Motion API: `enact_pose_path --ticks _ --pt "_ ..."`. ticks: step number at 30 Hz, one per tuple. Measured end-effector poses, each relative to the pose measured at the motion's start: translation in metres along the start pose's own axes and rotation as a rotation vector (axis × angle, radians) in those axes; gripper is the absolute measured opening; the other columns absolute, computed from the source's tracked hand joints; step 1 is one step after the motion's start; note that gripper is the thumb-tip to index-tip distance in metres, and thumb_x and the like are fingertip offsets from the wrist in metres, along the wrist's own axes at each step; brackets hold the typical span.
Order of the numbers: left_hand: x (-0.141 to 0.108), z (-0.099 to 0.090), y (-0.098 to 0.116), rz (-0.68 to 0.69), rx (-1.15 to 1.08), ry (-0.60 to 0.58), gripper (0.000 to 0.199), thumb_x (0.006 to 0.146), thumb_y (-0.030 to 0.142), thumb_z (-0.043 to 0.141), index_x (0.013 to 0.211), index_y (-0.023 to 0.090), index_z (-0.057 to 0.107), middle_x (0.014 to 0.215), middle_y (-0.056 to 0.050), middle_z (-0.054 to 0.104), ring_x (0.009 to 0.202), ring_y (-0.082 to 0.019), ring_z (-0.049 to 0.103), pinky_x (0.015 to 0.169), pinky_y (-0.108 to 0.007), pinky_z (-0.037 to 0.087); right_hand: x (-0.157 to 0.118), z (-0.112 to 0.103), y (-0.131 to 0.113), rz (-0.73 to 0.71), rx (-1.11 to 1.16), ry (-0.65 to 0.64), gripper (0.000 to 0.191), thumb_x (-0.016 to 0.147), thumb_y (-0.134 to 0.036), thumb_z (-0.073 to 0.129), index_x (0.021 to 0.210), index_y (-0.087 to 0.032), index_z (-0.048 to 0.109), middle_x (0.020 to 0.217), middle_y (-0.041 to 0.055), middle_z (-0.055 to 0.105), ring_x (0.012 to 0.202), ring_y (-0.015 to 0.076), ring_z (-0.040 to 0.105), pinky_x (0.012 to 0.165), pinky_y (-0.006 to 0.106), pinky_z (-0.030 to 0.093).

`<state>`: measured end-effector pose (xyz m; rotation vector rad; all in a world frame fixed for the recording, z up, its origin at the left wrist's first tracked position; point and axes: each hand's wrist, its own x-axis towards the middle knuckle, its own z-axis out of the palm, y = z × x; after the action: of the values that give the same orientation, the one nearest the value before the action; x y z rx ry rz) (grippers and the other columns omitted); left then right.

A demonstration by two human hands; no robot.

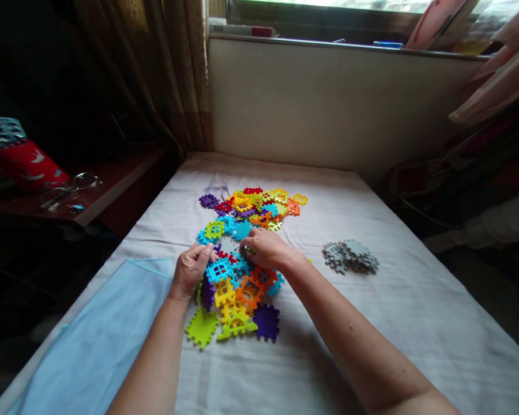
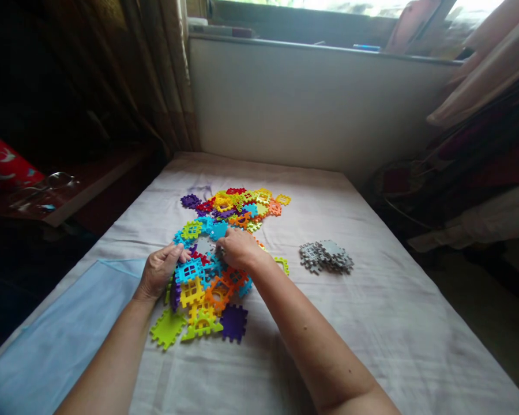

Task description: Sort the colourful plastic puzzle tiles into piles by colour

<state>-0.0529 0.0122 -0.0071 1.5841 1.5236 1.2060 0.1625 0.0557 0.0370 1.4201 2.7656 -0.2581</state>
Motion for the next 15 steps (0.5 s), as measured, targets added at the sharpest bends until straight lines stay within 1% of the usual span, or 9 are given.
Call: enact_pose_path --ticks 3,5,7,9,11,13,15 --pt "0.0 0.0 0.001 -0.005 -0.001 0.004 0.045 0.082 0.057 0.05 0.051 0.025 0.056 0.064 0.0 0.071 0.072 -0.021 0.07 0.118 -0.046 0.03 -0.003 0.007 0.003 0.028 0.031 0.06 0.023 0.084 -0.02 0.059 0.102 -0.025 0.074 0.108 0.0082 0.067 0.098 0.0216 0.062 0.082 0.029 0.045" --pt "0.0 0.0 0.002 -0.004 -0.003 0.006 0.045 0.082 0.057 0.05 0.052 0.024 0.056 0.065 -0.001 0.071 0.072 -0.021 0.07 0.117 -0.046 0.031 -0.004 0.012 0.004 0.015 0.05 0.088 0.019 0.086 -0.021 0.058 0.097 -0.023 0.073 0.106 0.0076 0.068 0.099 0.0206 0.061 0.084 0.028 0.043" --pt "0.0 0.0 0.002 -0.004 -0.003 0.008 0.045 0.082 0.057 0.05 0.052 0.024 0.057 0.065 -0.001 0.071 0.073 -0.021 0.07 0.117 -0.046 0.031 -0.005 0.015 0.006 -0.003 0.063 0.105 0.019 0.087 -0.02 0.057 0.099 -0.022 0.072 0.103 0.007 0.07 0.099 0.02 0.06 0.086 0.028 0.042" --pt "0.0 0.001 0.001 -0.006 0.002 0.012 0.043 0.082 0.055 0.05 0.053 0.024 0.057 0.065 -0.001 0.071 0.072 -0.02 0.07 0.117 -0.046 0.032 -0.006 0.015 0.008 -0.004 0.06 0.108 0.025 0.086 -0.02 0.058 0.108 -0.021 0.07 0.104 0.0072 0.071 0.1 0.0207 0.061 0.085 0.028 0.042" --pt "0.0 0.001 0.001 -0.006 0.012 0.015 0.043 0.082 0.055 0.051 0.053 0.024 0.057 0.065 0.0 0.071 0.071 -0.02 0.07 0.117 -0.046 0.031 -0.006 0.014 0.01 0.002 0.043 0.095 0.029 0.084 -0.022 0.061 0.112 -0.022 0.07 0.104 0.0076 0.071 0.099 0.0216 0.062 0.083 0.029 0.043" --pt "0.0 0.001 0.001 -0.008 0.012 0.015 0.043 0.081 0.056 0.051 0.053 0.024 0.057 0.065 -0.001 0.071 0.071 -0.021 0.07 0.116 -0.046 0.032 -0.006 0.012 0.012 -0.006 0.033 0.063 0.024 0.083 -0.025 0.062 0.105 -0.023 0.073 0.102 0.0077 0.071 0.097 0.0221 0.063 0.081 0.029 0.043" --pt "0.0 0.0 0.0 -0.017 0.0 0.007 0.044 0.081 0.058 0.051 0.054 0.024 0.058 0.066 -0.002 0.071 0.073 -0.022 0.069 0.113 -0.046 0.038 -0.007 0.01 0.013 -0.004 0.037 0.058 0.02 0.083 -0.028 0.063 0.099 -0.023 0.073 0.101 0.0083 0.071 0.096 0.0223 0.064 0.081 0.029 0.043"
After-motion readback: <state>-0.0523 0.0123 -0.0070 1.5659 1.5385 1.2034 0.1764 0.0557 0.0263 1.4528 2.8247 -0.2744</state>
